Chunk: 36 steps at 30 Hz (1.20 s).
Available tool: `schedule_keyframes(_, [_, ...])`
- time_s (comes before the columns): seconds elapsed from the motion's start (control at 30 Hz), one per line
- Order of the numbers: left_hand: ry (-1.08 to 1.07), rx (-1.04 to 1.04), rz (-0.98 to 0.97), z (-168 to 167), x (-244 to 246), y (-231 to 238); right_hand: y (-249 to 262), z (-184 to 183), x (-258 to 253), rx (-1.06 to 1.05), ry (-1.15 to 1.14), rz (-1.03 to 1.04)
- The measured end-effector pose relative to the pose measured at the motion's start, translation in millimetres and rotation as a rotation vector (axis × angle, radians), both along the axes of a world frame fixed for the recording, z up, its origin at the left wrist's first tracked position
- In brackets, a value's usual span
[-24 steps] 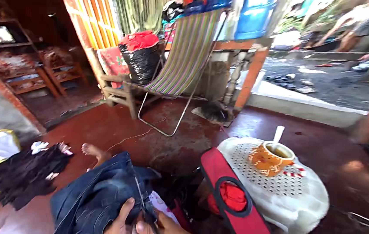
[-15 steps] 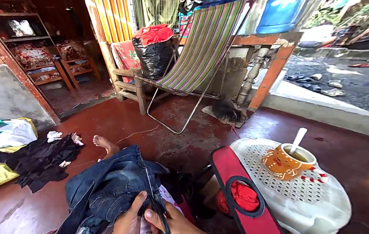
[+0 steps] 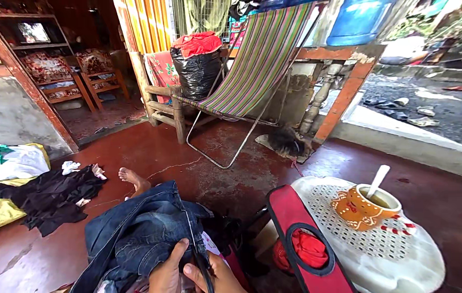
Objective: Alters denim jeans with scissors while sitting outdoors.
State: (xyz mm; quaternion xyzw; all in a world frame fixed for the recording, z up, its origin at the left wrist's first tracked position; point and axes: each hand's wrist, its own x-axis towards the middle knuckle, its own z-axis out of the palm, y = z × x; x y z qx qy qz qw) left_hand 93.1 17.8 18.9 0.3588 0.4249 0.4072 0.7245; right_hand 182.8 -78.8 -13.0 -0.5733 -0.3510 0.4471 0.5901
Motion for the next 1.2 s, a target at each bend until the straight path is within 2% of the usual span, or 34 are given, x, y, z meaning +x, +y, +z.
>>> schedule_keyframes(0.2, [0.116,0.095,0.005,1.2,-4.3,1.2,0.6,1.0,0.6,-0.045,-0.155,0.015])
schedule_keyframes(0.43, [0.110,0.090,-0.078,1.7,-8.6,0.8,1.1,5.5,-1.5,-0.084,-0.133,-0.007])
schedule_keyframes(0.6, [0.127,0.073,-0.021,-0.1,-3.0,-1.3,1.0,0.2,2.0,-0.061,-0.211,-0.033])
schedule_keyframes(1.03, [0.079,0.046,-0.011,-7.6,-2.5,-0.4,-5.8,-3.7,5.3,-0.010,-0.091,0.021])
schedule_keyframes(1.2, [0.073,0.098,-0.038,-4.4,-7.2,0.5,-3.1,8.3,13.2,-0.041,-0.038,0.153])
